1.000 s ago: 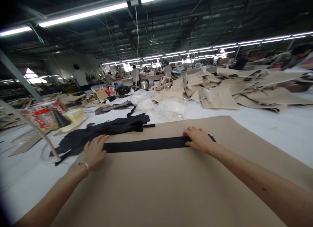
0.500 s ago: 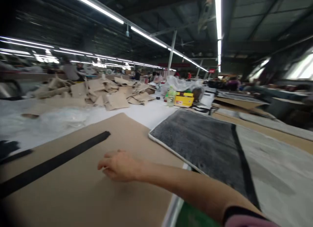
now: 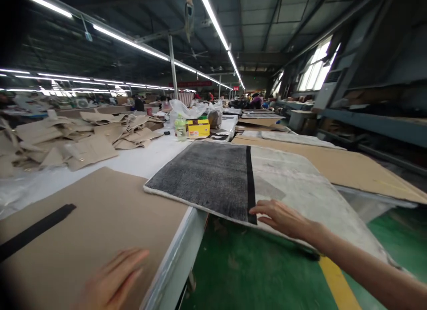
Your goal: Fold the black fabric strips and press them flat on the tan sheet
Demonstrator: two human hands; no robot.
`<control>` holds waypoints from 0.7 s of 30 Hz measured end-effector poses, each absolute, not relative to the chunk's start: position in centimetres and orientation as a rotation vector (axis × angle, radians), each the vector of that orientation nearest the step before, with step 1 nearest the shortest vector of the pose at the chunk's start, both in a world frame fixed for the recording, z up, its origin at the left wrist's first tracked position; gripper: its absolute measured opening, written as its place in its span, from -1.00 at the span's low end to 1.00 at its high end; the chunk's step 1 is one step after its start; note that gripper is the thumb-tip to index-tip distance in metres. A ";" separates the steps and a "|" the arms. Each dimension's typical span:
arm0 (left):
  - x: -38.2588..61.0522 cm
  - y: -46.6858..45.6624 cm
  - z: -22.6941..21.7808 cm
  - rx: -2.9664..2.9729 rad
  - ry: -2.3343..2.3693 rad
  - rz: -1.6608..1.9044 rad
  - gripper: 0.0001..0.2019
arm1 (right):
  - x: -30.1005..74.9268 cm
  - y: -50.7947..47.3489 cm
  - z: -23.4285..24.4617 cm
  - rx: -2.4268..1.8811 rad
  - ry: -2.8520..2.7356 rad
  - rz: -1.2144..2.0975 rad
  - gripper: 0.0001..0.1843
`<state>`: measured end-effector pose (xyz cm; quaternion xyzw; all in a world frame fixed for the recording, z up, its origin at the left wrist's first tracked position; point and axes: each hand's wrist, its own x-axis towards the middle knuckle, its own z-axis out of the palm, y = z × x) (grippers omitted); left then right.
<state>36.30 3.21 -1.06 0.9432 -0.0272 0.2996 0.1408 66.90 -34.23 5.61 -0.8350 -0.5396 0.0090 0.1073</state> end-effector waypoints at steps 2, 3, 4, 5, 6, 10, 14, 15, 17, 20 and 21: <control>41.1 -1.5 0.9 2.677 -0.234 0.738 -0.69 | 66.9 -34.7 4.5 -2.475 -1.615 0.003 -0.65; 43.2 -3.9 1.8 2.649 -0.283 0.698 -0.64 | 67.0 -34.7 4.0 -2.484 -1.636 -0.013 -0.64; 45.1 -6.1 2.5 2.628 -0.310 0.642 -0.61 | 67.2 -34.5 3.6 -2.491 -1.658 -0.035 -0.64; 46.7 -8.1 2.9 2.616 -0.333 0.574 -0.57 | 67.4 -34.4 3.3 -2.492 -1.685 -0.060 -0.64; 48.1 -9.8 3.2 2.596 -0.352 0.541 -0.55 | 67.6 -34.2 3.1 -2.484 -1.716 -0.089 -0.64; 52.6 -13.7 2.5 2.557 -0.483 0.454 -0.50 | 68.3 -34.0 2.8 -2.421 -1.850 -0.167 -0.65; 55.7 -15.0 0.9 2.594 -0.479 0.378 -0.49 | 69.0 -34.0 2.6 -2.335 -1.923 -0.162 -0.62; 56.2 -15.2 0.6 2.602 -0.481 0.361 -0.49 | 69.3 -34.0 2.4 -2.317 -1.920 -0.155 -0.62; 56.8 -15.6 0.1 2.613 -0.485 0.338 -0.48 | 69.9 -34.1 2.1 -2.277 -1.905 -0.136 -0.61; 56.8 -15.9 -0.4 2.630 -0.465 0.331 -0.47 | 70.5 -34.4 1.7 -2.209 -1.856 -0.094 -0.64; 56.7 -15.9 -0.5 2.635 -0.453 0.333 -0.47 | 70.5 -34.6 1.6 -2.188 -1.824 -0.082 -0.67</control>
